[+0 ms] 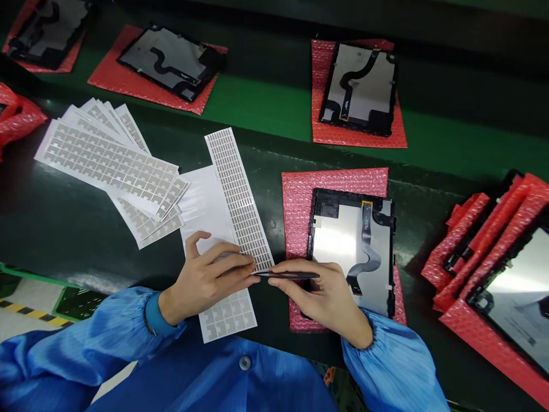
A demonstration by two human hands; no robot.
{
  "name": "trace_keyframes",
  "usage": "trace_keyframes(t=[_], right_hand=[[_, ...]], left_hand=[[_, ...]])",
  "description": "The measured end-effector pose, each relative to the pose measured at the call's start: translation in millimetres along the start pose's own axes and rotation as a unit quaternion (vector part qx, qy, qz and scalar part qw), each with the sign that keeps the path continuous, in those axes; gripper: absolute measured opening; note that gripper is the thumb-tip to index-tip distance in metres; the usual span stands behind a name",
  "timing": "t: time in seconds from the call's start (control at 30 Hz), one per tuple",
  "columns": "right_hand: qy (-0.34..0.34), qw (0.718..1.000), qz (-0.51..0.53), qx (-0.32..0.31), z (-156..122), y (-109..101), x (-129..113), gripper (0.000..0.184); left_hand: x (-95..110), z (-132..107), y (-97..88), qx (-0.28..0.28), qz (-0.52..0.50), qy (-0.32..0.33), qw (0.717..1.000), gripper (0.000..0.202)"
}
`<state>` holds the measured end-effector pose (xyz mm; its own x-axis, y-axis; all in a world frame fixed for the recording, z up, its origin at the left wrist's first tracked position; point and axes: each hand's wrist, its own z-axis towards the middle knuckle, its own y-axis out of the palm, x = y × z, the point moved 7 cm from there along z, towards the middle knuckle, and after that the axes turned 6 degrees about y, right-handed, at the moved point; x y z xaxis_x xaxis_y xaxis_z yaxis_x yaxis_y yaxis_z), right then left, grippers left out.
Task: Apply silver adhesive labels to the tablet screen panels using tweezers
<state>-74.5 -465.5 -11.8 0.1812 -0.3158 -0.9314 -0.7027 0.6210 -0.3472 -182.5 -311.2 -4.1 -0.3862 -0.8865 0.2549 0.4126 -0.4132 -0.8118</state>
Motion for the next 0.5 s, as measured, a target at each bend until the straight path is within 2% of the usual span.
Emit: trace_keyframes(t=[0.1, 0.2, 0.3, 0.37, 0.5], right_hand=[[0.049, 0.998, 0.039, 0.012, 4.8, -20.3, 3.7, 0.011], [0.074, 0.994, 0.03, 0.079, 19.1, -65.6, 7.5, 0.018], [0.052, 0.988, 0.013, 0.148, 36.6, -108.3, 11.4, 0.024], [0.047, 0.987, 0.009, 0.156, 45.3, -120.8, 18.7, 0.028], [0.042, 0.988, -0.017, 0.147, 46.5, -121.1, 31.4, 0.027]], left_hand=[[-1.0, 1.6, -3.9, -0.014, -0.016, 0.0, 1.0, 0.021], [-4.4, 18.0, -1.2, -0.048, -0.043, 0.01, 0.998, 0.038], [-3.9, 50.2, 15.5, -0.078, -0.038, 0.062, 0.994, 0.033], [-1.8, 72.6, 32.1, -0.084, -0.036, 0.105, 0.99, 0.03], [-1.2, 95.5, 60.3, -0.089, -0.068, 0.144, 0.983, 0.028]])
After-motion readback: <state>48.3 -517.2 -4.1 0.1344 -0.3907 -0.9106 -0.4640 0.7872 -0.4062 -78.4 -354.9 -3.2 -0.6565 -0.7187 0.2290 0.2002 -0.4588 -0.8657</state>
